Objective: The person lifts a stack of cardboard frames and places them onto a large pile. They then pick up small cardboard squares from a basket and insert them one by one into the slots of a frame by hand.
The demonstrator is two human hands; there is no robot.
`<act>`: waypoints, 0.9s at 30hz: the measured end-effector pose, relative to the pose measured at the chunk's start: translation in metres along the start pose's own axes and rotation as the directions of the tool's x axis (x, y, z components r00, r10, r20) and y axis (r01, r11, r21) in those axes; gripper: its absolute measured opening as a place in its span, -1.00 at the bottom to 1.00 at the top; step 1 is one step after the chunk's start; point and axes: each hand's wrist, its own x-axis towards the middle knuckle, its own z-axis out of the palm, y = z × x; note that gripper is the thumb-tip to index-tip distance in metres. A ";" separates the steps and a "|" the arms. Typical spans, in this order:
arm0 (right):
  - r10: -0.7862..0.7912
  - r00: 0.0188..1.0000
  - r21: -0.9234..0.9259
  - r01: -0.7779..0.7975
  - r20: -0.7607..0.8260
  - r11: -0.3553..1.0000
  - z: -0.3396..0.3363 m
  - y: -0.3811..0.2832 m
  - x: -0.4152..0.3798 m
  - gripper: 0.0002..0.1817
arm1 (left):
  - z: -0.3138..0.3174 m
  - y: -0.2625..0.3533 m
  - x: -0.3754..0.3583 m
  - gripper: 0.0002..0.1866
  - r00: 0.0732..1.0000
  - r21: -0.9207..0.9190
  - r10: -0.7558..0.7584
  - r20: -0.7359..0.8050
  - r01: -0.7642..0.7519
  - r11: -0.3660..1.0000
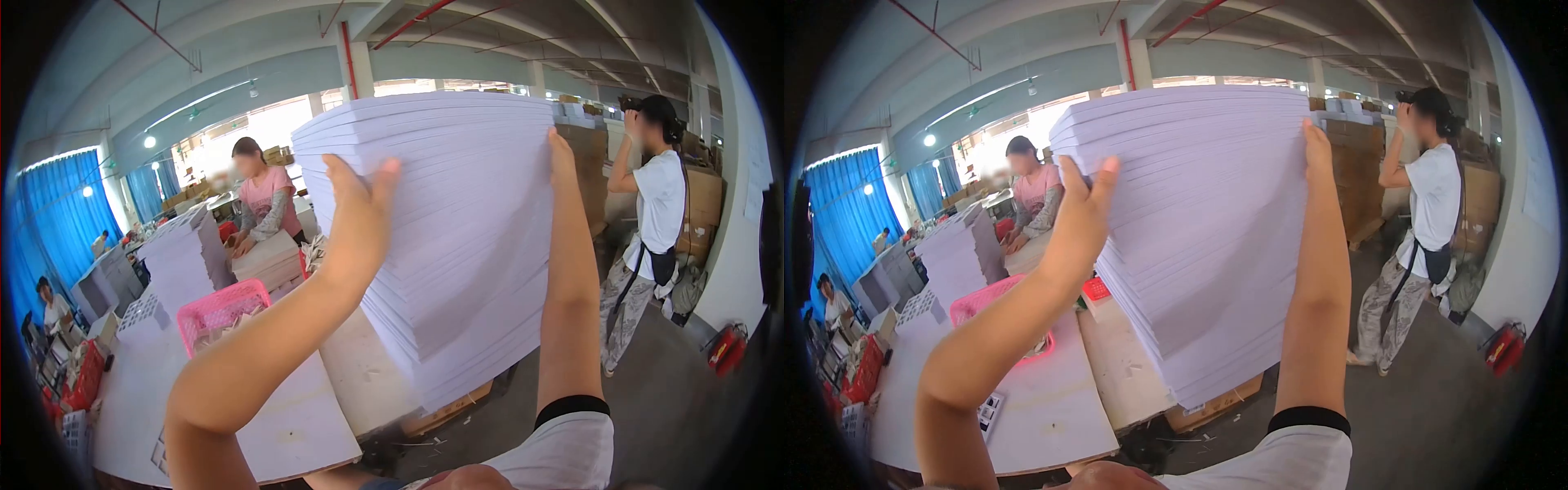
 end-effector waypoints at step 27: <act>0.519 -0.355 -0.524 0.090 0.778 0.847 0.198 0.169 -0.600 -0.72 | -0.407 -0.314 -0.622 -0.41 -0.106 -0.563 -0.684 -0.722 0.665 0.491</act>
